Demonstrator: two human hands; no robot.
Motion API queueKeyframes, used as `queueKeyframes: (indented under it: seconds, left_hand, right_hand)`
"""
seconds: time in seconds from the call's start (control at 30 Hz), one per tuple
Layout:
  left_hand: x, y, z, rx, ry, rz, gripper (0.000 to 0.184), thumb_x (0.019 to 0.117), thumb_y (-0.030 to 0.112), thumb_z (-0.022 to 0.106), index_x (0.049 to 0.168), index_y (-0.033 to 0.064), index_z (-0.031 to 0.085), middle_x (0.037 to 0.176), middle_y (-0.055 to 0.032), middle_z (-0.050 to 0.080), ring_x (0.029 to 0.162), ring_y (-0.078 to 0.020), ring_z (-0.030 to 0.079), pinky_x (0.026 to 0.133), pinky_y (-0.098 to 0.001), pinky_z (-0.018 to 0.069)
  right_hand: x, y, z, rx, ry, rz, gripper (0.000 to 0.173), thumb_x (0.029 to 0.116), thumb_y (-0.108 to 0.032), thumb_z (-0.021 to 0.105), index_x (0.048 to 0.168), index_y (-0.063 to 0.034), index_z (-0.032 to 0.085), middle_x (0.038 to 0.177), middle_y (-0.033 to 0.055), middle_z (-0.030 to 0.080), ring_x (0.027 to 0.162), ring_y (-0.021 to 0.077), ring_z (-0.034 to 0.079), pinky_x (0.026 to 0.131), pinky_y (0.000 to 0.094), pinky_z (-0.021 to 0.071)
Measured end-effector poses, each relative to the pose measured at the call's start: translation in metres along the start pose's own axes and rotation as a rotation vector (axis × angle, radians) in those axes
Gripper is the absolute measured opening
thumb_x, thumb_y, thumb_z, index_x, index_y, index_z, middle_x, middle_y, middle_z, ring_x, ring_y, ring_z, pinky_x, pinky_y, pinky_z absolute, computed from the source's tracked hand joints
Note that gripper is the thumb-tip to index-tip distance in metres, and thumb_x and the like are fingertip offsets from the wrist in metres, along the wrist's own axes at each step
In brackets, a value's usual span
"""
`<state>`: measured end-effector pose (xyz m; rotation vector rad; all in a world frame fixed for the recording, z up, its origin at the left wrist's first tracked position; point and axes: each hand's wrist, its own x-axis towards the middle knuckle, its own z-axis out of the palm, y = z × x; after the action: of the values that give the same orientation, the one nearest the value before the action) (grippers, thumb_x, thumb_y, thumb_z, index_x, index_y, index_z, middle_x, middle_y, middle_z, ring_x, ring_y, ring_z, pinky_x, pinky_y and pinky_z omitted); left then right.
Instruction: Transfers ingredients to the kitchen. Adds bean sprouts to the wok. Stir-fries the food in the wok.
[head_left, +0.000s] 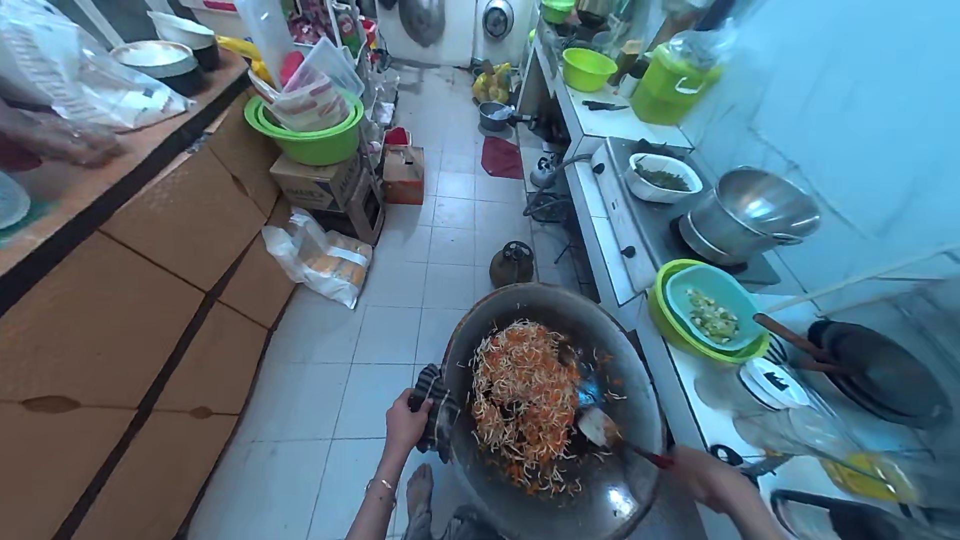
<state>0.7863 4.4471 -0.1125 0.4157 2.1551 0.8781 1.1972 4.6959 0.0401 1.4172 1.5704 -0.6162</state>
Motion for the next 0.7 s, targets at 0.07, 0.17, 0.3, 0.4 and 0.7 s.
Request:
queueKeyframes:
  seconds: [0.07,0.17,0.3,0.4,0.7]
  left_hand:
    - [0.001,0.002,0.000,0.000,-0.007,0.006,0.034,0.0954,0.022,0.073,0.122,0.0013,0.067,0.109,-0.0193,0.073,0.101,-0.0326,0.071,0.094,-0.0545,0.0538]
    - [0.004,-0.001,-0.004,0.007,-0.029,0.004,0.035,0.0948,0.023,0.074,0.122,0.0017,0.067,0.109,-0.0189,0.072,0.101,-0.0317,0.071,0.094,-0.0535,0.0543]
    - [0.004,-0.003,-0.005,-0.009,-0.033,0.011,0.034,0.0939,0.022,0.075,0.120,0.0011,0.067,0.106,-0.0183,0.073,0.099,-0.0315,0.071,0.092,-0.0538,0.0547]
    - [0.003,-0.003,-0.005,-0.025,-0.025,-0.001,0.034,0.0936,0.022,0.076,0.120,0.0020,0.067,0.105,-0.0171,0.073,0.097,-0.0304,0.072,0.091,-0.0529,0.0551]
    - [0.008,-0.005,-0.007,-0.032,-0.057,0.000,0.036,0.0939,0.023,0.076,0.122,0.0024,0.066,0.107,-0.0175,0.073,0.097,-0.0309,0.072,0.090,-0.0536,0.0555]
  right_hand:
    - [0.040,-0.024,0.011,0.170,0.101,-0.118,0.040,0.1023,-0.027,0.058,0.137,-0.0071,0.062,0.123,0.0269,0.066,0.113,0.0431,0.065,0.095,0.0638,0.0490]
    - [0.053,-0.065,0.032,0.152,0.240,-0.285,0.057,0.1031,-0.025,0.054,0.158,-0.0238,0.042,0.128,0.0240,0.067,0.119,0.0422,0.065,0.102,0.0611,0.0491]
    - [-0.001,-0.021,0.029,-0.119,0.325,-0.294,0.066,0.0993,-0.027,0.058,0.159,-0.0462,0.035,0.116,0.0197,0.073,0.106,0.0436,0.069,0.090,0.0660,0.0519]
    - [-0.022,0.019,0.021,-0.159,0.231,-0.199,0.057,0.0981,-0.027,0.060,0.153,-0.0373,0.049,0.123,0.0219,0.071,0.113,0.0461,0.066,0.093,0.0695,0.0499]
    - [0.035,-0.098,0.076,0.797,-0.223,-0.440,0.047,0.1057,-0.025,0.055,0.151,-0.0153,0.048,0.075,0.0022,0.056,0.053,0.0107,0.050,0.050,0.0288,0.0459]
